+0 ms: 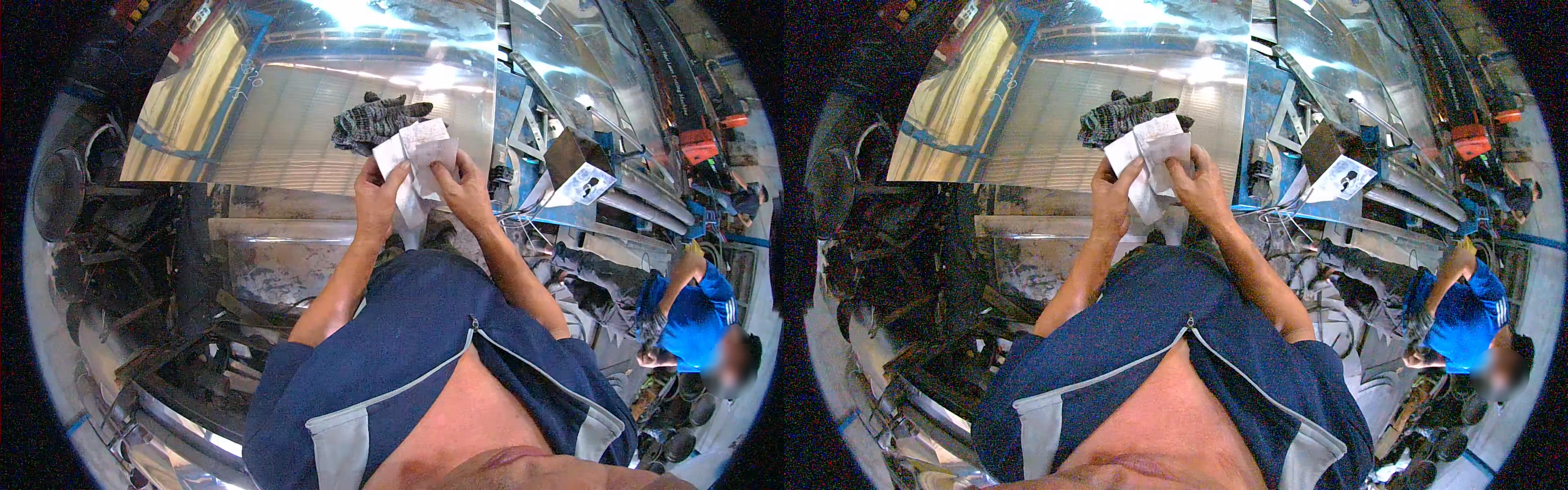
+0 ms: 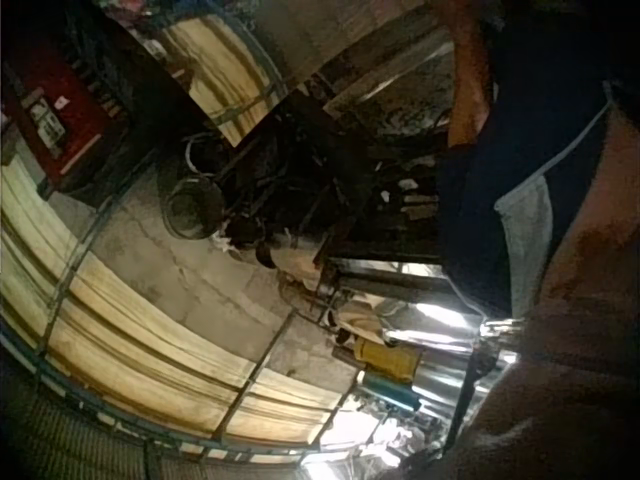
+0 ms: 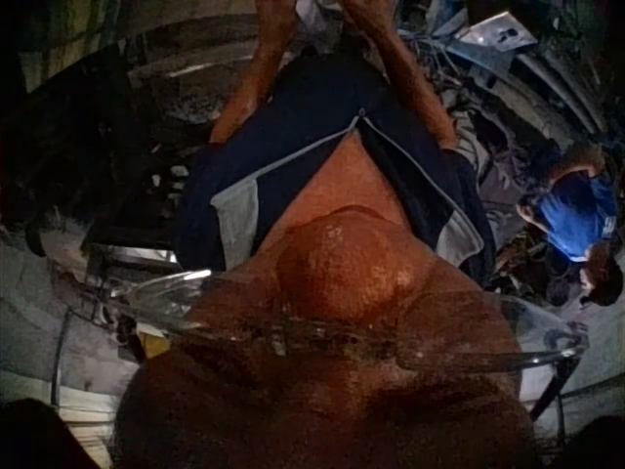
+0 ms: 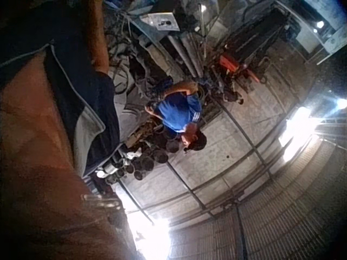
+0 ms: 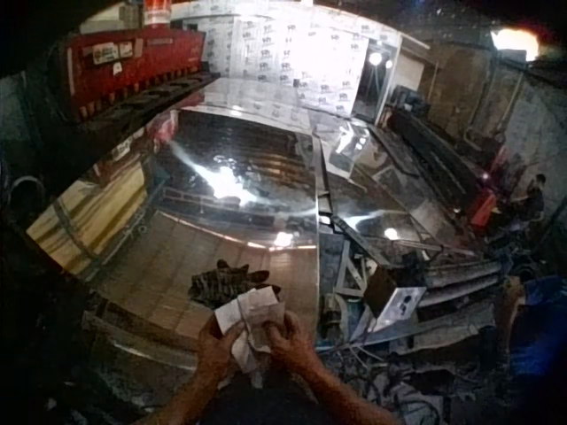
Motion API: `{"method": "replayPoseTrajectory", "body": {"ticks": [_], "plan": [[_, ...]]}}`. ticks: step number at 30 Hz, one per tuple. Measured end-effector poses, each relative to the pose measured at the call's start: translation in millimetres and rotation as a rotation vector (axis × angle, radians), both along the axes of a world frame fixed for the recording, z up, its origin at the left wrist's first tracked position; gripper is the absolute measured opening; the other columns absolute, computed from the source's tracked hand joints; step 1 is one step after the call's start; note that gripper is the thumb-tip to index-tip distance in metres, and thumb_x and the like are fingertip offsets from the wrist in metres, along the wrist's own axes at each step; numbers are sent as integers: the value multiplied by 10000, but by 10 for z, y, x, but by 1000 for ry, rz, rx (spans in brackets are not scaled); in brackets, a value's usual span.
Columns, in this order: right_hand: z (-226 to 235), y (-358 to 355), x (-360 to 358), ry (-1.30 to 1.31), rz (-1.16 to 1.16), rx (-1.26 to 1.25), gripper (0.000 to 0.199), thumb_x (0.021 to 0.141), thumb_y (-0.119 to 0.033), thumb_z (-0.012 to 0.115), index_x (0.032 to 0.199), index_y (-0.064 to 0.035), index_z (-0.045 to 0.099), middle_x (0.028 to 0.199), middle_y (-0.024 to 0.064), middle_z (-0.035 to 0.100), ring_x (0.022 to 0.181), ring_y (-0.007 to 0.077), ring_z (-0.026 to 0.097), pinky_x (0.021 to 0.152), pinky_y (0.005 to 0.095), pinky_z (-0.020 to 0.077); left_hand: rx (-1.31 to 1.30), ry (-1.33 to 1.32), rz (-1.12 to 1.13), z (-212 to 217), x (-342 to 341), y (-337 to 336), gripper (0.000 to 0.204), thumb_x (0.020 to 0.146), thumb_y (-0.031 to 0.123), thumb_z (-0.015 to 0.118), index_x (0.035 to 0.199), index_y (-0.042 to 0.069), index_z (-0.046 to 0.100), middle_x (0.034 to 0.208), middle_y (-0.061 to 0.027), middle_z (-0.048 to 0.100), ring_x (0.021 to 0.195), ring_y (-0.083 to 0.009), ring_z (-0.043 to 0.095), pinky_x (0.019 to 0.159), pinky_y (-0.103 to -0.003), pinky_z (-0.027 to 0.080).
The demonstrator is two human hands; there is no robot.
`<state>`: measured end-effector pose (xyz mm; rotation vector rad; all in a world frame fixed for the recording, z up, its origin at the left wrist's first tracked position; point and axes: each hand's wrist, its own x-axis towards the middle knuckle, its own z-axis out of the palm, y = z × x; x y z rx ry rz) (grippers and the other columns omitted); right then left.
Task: Handling and folding white paper labels at a metal fabrication station.
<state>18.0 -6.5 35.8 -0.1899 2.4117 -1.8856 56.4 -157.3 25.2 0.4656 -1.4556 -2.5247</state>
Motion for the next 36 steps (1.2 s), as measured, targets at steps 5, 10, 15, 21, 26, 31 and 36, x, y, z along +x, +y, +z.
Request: {"method": "replayPoseTrajectory", "body": {"ticks": [5, 10, 15, 21, 26, 31, 36], "plan": [[140, 42, 0, -64, 123, 139, 341, 920, -182, 613, 1181, 35, 576, 1022, 120, 669, 948, 176, 616, 834, 310, 486, -40, 5, -5, -7, 18, 9, 275, 839, 36, 706, 1104, 16, 637, 1007, -55, 686, 884, -125, 643, 772, -276, 514], [207, 67, -8, -139, 168, 120, 371, 921, -209, 609, 1196, 36, 564, 1058, 130, 657, 961, 175, 611, 846, 316, 482, 73, -39, -24, -6, 8, -19, 277, 830, 32, 715, 1097, 16, 643, 1004, -53, 689, 868, -125, 649, 784, -282, 520], [147, 136, -83, -132, 241, 111, 390, 906, -213, 624, 1202, 34, 562, 1079, 133, 651, 973, 174, 606, 863, 319, 479, 136, -26, -102, 8, 33, -22, 253, 821, 45, 730, 1065, 21, 668, 972, -48, 697, 848, -111, 647, 759, -265, 509], [178, 147, -83, -175, 253, 185, 425, 876, -215, 666, 1207, 31, 561, 1092, 149, 651, 985, 182, 608, 874, 331, 480, -27, -14, -101, 13, 33, 3, 235, 813, 74, 751, 1036, 35, 686, 957, -32, 702, 811, -95, 638, 718, -256, 505], [130, 80, 22, -25, 55, 168, 475, 835, -264, 720, 1166, 43, 571, 1092, 230, 646, 1001, 240, 635, 860, 338, 489, 151, -39, 39, -21, -9, 15, 214, 845, 65, 713, 1050, 19, 675, 987, -43, 698, 857, -112, 643, 751, -268, 507], [212, -6, 205, 19, 101, 252, 427, 843, -248, 711, 1128, 44, 583, 1042, 218, 655, 961, 219, 638, 831, 322, 493, 189, -46, 146, -94, -42, 19, 211, 856, 63, 699, 1059, 16, 666, 999, -52, 692, 870, -123, 643, 766, -280, 512], [57, 5, 240, -27, 140, 292, 387, 850, -295, 683, 1041, 33, 607, 906, 228, 658, 824, 264, 654, 700, 393, 485, 229, -84, 189, -142, -60, 19, 208, 864, 67, 691, 1063, 15, 660, 996, -51, 688, 875, -133, 643, 778, -282, 511]]}}
